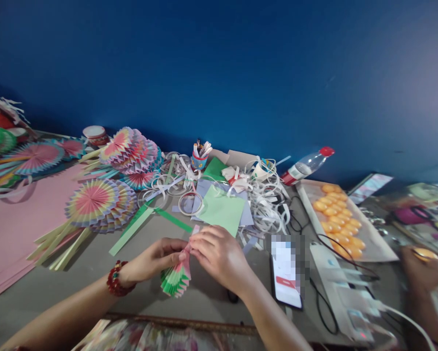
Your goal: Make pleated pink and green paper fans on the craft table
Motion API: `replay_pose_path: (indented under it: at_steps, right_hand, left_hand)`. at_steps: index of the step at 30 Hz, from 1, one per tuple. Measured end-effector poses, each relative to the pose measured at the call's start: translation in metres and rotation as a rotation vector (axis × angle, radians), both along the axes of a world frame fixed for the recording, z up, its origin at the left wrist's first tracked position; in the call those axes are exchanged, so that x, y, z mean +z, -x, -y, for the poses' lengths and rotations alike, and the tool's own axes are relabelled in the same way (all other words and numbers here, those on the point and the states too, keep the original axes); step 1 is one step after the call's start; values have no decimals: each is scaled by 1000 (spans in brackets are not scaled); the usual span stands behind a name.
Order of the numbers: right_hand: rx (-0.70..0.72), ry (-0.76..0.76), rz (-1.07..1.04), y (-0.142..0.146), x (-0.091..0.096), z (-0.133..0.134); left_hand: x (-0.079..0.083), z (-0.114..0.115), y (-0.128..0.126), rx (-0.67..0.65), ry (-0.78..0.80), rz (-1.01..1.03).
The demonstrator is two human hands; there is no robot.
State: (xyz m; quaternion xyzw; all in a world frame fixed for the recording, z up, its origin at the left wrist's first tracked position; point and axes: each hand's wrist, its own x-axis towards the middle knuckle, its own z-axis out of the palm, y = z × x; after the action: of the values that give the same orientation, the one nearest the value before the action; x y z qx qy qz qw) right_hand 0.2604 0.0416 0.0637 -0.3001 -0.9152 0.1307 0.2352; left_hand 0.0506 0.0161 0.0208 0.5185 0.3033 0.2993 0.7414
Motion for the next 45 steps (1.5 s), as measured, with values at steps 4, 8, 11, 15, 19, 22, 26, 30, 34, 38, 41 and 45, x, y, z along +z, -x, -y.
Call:
replay_pose_path:
  at_steps: [4,8,11,15,19,22,26,30,34,38,41,45]
  right_hand:
    - [21,14,-15,-2,2,-1]
    - [40,19,-13,-2,4,-1]
    - [34,-4,2,-1,4,-1]
    - [23,-21,17,-1,2,-1]
    - [49,-15,18,-2,2,-2]
    - [45,-13,33,-3,4,-1]
    - [43,28,39,-5,4,0]
    - [47,52,22,-6,3,-1]
    - [35,24,16,-4,4,-1]
    - [37,8,32,-3,6,0]
    - [35,-11,39,-2,6,0]
    - [38,-5,39,-1,6,0]
  left_hand:
    - [0,0,0,-14,2,1]
    - [-1,0,0,-26,14,0]
    - [-1,0,0,-27,6,5]
    - [-2,0,0,-25,18,-5]
    - [-3,0,0,-28,25,-7]
    - [-3,0,0,-31,21,4]
    - [-2,-1,0,-37,36,29]
    - [-2,-1,0,-43,33,18]
    - [-1,0,0,-41,37,30]
    - [0,-1,0,-43,43,43]
    - [-2,-1,0,-43,40,43]
    - [-5,-1,0,-45,36,37]
